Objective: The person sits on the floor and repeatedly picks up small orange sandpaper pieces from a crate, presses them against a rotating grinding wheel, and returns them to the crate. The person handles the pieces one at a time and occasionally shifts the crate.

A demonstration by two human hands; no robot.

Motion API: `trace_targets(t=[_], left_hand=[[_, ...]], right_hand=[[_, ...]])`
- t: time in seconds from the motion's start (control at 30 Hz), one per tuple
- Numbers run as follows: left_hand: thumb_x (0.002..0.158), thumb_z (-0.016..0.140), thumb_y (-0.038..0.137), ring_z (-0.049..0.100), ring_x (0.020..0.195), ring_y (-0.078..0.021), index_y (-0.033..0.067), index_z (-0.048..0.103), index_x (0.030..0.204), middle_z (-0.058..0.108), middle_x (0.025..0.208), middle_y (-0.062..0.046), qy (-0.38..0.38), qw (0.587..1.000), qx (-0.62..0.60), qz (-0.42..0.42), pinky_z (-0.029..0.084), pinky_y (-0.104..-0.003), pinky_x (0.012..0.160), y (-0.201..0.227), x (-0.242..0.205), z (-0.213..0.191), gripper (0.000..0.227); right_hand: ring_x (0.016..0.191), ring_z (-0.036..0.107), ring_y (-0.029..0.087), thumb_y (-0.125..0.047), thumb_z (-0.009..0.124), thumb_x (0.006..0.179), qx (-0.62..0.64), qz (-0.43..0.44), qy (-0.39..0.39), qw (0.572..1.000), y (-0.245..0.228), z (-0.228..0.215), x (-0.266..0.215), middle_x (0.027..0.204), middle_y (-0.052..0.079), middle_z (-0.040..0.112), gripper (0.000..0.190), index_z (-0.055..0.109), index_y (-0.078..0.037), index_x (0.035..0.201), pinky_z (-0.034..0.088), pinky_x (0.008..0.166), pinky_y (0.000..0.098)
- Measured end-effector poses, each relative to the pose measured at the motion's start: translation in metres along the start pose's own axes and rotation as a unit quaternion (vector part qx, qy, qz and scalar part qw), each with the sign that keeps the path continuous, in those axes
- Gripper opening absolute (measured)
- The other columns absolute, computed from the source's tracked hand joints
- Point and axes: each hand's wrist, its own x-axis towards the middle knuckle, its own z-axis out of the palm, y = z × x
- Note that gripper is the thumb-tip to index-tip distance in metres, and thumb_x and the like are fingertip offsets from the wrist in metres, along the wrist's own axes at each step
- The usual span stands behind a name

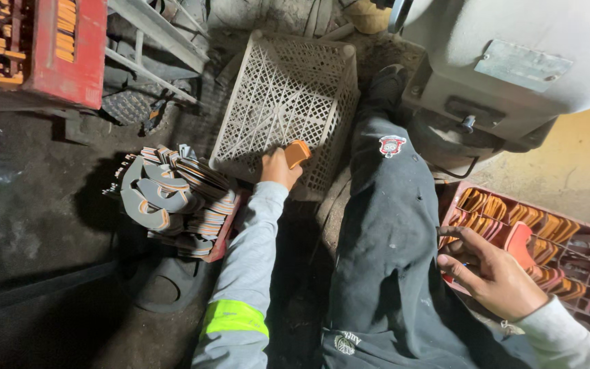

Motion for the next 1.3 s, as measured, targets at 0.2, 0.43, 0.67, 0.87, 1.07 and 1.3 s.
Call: trace_targets(t=[0.2, 0.43, 0.67, 0.87, 1.07, 1.3], left_hand=[[0.074, 0.082, 0.016, 0.058, 0.101, -0.0483, -0.0019, 0.055, 0.12, 0.07, 0.101, -0.025, -0.025, 0.999, -0.017, -0.017, 0.051, -0.051, 0.089, 0.004, -0.004, 0.006, 0.056], [0.075, 0.08, 0.004, 0.062, 0.102, -0.0462, 0.0004, 0.041, 0.146, 0.061, 0.11, -0.031, 0.011, 0.995, 0.024, -0.096, 0.052, -0.049, 0.089, 0.005, -0.009, 0.032, 0.081], [0.079, 0.077, 0.003, 0.063, 0.098, -0.0471, 0.001, 0.046, 0.146, 0.062, 0.105, -0.031, 0.03, 0.993, 0.029, -0.114, 0.05, -0.052, 0.088, 0.008, -0.014, 0.033, 0.073], [0.072, 0.078, 0.002, 0.061, 0.098, -0.0481, -0.002, 0.053, 0.134, 0.064, 0.103, -0.032, 0.068, 0.994, -0.02, -0.087, 0.052, -0.05, 0.086, 0.001, -0.011, 0.027, 0.067], [0.072, 0.084, 0.013, 0.061, 0.099, -0.0484, -0.0007, 0.059, 0.119, 0.07, 0.105, -0.025, 0.038, 0.998, -0.002, -0.058, 0.05, -0.052, 0.09, -0.005, 0.008, 0.009, 0.055], [0.069, 0.089, 0.019, 0.067, 0.092, -0.0448, 0.0016, 0.065, 0.107, 0.072, 0.097, -0.021, 0.14, 0.989, 0.011, 0.041, 0.04, -0.063, 0.098, -0.039, 0.136, -0.017, 0.049]], right_hand=[[0.106, 0.074, 0.015, -0.007, 0.065, 0.089, 0.01, -0.033, 0.0, 0.999, 0.015, 0.001, 0.005, 0.115, 0.014, 0.077, 0.056, 0.045, 0.002, 0.142, 0.058, 0.088, 0.0304], [0.095, 0.075, 0.014, -0.013, 0.07, 0.087, -0.058, -0.008, 0.007, 0.998, 0.009, 0.001, 0.005, 0.105, 0.011, 0.079, 0.061, 0.046, 0.0, 0.141, 0.06, 0.079, 0.0298], [0.089, 0.076, 0.014, -0.021, 0.074, 0.086, -0.134, -0.05, 0.024, 0.989, 0.006, 0.008, 0.012, 0.097, 0.012, 0.081, 0.059, 0.052, 0.006, 0.133, 0.059, 0.077, 0.0299], [0.085, 0.075, 0.013, -0.017, 0.073, 0.084, -0.15, -0.06, 0.06, 0.985, 0.012, 0.01, 0.019, 0.095, 0.013, 0.082, 0.055, 0.055, 0.009, 0.129, 0.058, 0.077, 0.0298], [0.082, 0.064, 0.015, -0.02, 0.079, 0.09, -0.067, -0.002, 0.034, 0.997, 0.03, 0.008, 0.027, 0.097, 0.019, 0.075, 0.054, 0.058, 0.008, 0.132, 0.058, 0.068, 0.0365], [0.092, 0.062, 0.015, -0.027, 0.077, 0.085, 0.004, 0.076, -0.005, 0.997, 0.07, 0.0, 0.048, 0.107, 0.021, 0.075, 0.055, 0.06, 0.003, 0.128, 0.061, 0.076, 0.0391]])
